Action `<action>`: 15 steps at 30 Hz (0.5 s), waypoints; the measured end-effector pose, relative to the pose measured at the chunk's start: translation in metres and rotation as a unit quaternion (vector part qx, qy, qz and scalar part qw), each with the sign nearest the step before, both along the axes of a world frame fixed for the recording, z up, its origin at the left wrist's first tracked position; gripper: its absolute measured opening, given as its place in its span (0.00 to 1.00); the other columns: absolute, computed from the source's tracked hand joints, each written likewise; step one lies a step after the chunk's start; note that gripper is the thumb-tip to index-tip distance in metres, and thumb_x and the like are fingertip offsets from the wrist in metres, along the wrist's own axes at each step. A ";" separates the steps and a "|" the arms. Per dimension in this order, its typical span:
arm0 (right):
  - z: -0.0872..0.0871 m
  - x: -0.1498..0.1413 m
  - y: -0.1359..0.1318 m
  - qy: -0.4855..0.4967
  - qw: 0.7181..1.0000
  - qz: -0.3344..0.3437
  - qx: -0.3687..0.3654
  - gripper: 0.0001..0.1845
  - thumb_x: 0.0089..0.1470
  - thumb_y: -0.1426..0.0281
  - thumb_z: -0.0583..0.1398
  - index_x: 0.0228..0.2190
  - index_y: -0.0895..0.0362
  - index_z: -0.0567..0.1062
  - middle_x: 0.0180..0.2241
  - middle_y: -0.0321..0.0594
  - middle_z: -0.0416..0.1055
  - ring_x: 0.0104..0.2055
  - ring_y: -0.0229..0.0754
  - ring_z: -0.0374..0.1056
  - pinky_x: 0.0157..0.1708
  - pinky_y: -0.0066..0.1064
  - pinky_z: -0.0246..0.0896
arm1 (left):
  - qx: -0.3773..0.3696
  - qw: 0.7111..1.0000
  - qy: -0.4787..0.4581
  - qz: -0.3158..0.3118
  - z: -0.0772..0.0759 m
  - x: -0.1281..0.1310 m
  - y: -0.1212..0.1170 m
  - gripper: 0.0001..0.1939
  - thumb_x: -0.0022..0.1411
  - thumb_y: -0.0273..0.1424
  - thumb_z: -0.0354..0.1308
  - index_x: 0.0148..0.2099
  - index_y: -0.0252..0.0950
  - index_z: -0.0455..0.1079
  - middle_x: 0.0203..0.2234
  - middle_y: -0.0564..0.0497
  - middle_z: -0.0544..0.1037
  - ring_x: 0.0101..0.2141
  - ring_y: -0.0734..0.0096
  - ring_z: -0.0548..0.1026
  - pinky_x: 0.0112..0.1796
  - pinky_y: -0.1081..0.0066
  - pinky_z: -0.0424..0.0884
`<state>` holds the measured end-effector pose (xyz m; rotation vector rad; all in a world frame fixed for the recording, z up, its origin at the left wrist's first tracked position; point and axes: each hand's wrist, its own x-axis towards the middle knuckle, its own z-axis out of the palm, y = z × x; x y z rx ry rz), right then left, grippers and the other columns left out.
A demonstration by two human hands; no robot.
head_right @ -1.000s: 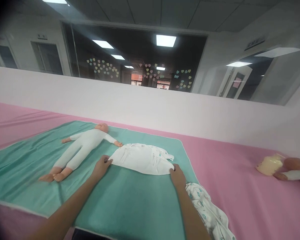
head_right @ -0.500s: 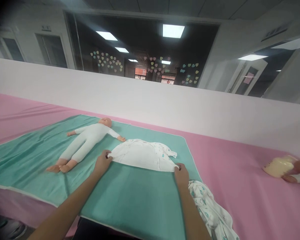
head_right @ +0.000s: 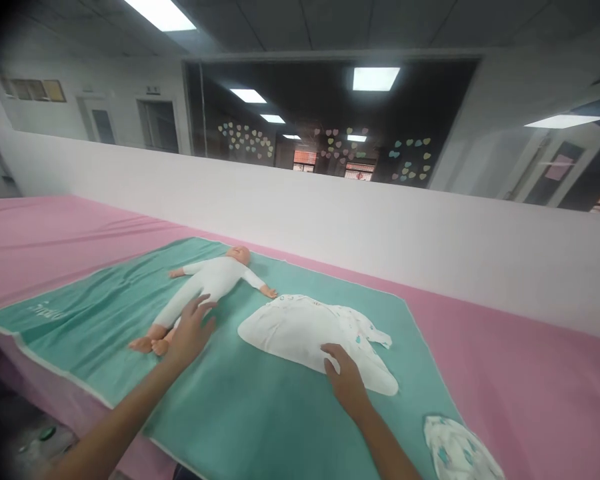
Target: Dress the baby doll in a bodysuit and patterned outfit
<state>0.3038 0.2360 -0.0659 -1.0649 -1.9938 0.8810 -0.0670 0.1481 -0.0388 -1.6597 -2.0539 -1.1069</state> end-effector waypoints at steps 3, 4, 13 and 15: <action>0.018 -0.070 0.021 0.177 0.960 0.115 -0.184 0.21 0.51 0.54 0.55 0.42 0.53 0.71 0.49 0.45 0.68 0.53 0.50 0.62 0.54 0.44 0.56 | -0.041 0.998 -0.024 0.048 0.017 -0.058 -0.001 0.19 0.56 0.29 0.51 0.51 0.33 0.64 0.56 0.41 0.60 0.57 0.53 0.56 0.56 0.57 0.55; 0.023 -0.097 0.031 0.231 0.934 0.149 -0.227 0.23 0.51 0.53 0.55 0.44 0.54 0.71 0.51 0.45 0.67 0.54 0.50 0.61 0.55 0.43 0.55 | -0.069 0.994 -0.057 0.062 0.021 -0.076 -0.001 0.21 0.56 0.31 0.52 0.52 0.31 0.64 0.56 0.40 0.60 0.57 0.50 0.56 0.55 0.55 0.56; 0.040 -0.314 0.175 0.205 0.921 0.178 -0.279 0.17 0.47 0.58 0.61 0.35 0.57 0.72 0.45 0.45 0.71 0.54 0.49 0.61 0.53 0.38 0.58 | -0.108 0.749 -0.589 -0.284 0.012 -0.154 0.002 0.30 0.59 0.41 0.50 0.62 0.37 0.53 0.51 0.44 0.69 0.48 0.60 0.71 0.46 0.62 0.67; 0.041 -0.341 0.199 0.173 0.921 0.208 -0.280 0.17 0.46 0.58 0.61 0.33 0.58 0.73 0.38 0.47 0.74 0.48 0.51 0.66 0.48 0.41 0.62 | -0.105 0.728 -0.609 -0.296 0.007 -0.160 0.005 0.31 0.58 0.41 0.52 0.62 0.38 0.54 0.51 0.44 0.70 0.49 0.58 0.70 0.46 0.62 0.68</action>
